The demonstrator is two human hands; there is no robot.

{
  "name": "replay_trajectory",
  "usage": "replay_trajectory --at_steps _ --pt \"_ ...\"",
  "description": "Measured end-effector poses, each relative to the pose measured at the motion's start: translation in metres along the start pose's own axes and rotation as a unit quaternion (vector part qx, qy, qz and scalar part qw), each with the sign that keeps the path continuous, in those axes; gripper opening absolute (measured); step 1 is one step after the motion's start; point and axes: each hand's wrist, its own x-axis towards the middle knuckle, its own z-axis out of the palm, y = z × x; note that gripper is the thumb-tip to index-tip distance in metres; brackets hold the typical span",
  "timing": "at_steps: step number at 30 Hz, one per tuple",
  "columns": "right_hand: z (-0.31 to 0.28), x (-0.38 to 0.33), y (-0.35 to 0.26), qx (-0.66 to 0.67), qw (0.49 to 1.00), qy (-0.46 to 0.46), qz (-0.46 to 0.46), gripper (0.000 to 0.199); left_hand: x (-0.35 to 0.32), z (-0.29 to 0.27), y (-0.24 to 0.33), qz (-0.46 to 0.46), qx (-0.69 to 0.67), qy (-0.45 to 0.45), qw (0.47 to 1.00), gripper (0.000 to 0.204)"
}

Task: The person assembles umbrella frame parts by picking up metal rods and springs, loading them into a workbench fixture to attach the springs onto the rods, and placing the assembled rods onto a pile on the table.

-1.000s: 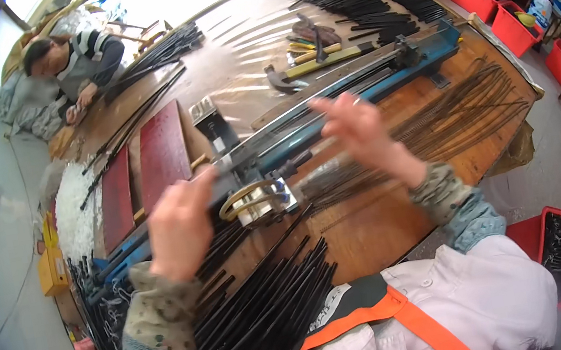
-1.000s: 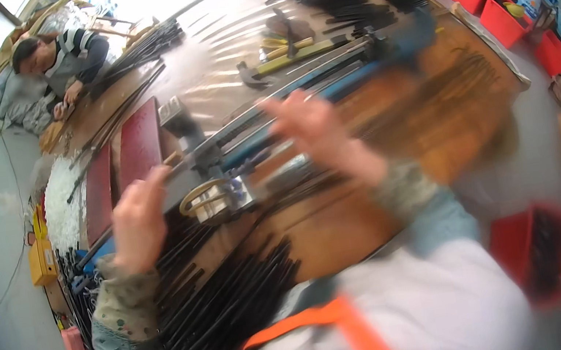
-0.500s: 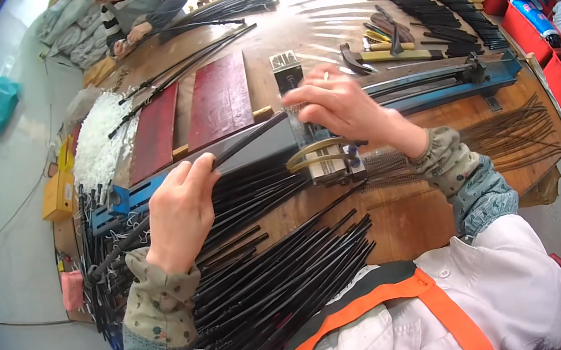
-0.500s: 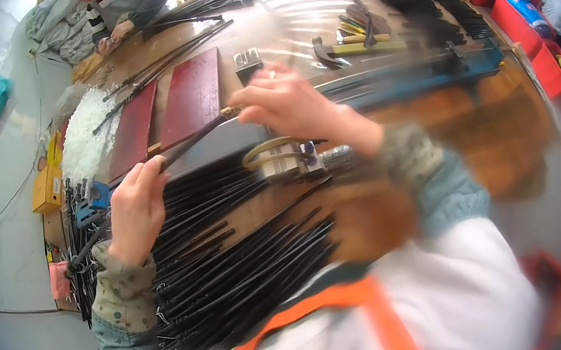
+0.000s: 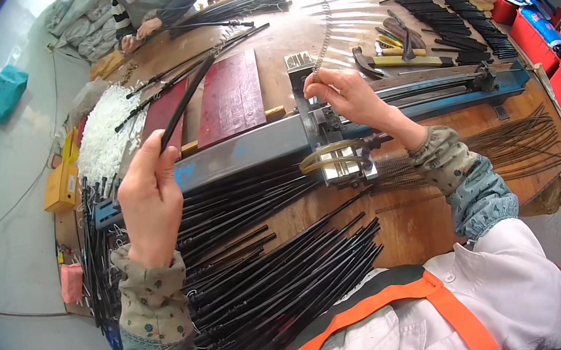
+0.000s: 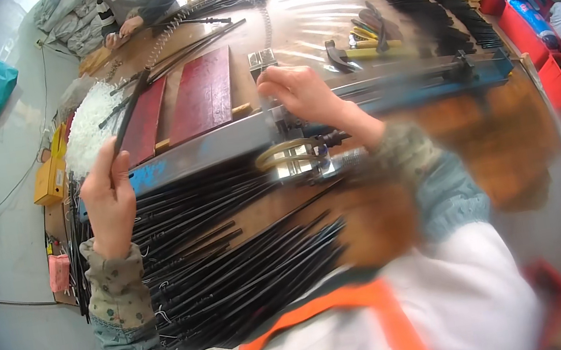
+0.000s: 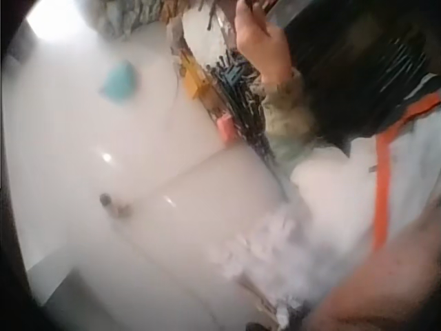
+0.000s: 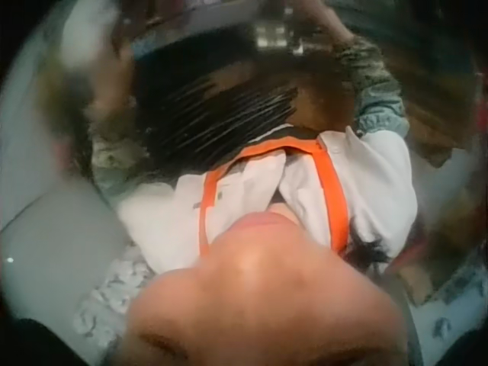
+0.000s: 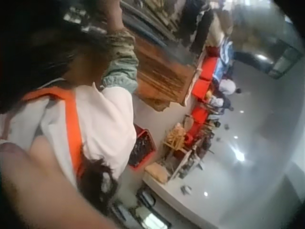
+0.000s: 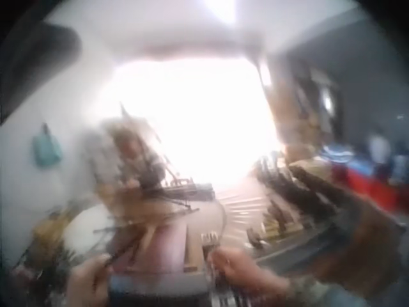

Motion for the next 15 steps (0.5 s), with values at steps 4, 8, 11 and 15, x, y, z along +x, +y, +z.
replay_trajectory --at_steps 4,8,11,15 --pt "0.012 0.002 0.013 0.026 0.999 0.008 -0.034 0.012 -0.006 0.010 -0.018 -0.033 -0.003 -0.024 0.999 0.025" --pt "0.022 0.009 0.022 -0.029 0.994 -0.015 -0.108 0.012 -0.013 0.015 -0.037 -0.055 0.008 -0.037 0.998 0.025" --pt "0.024 0.014 0.017 -0.089 0.987 -0.111 -0.072 0.014 -0.016 0.021 -0.043 -0.064 0.011 -0.043 0.997 0.025" --pt "0.047 0.026 -0.002 -0.236 0.936 -0.243 -0.091 0.014 -0.016 0.021 -0.047 -0.073 0.013 -0.050 0.996 0.026"
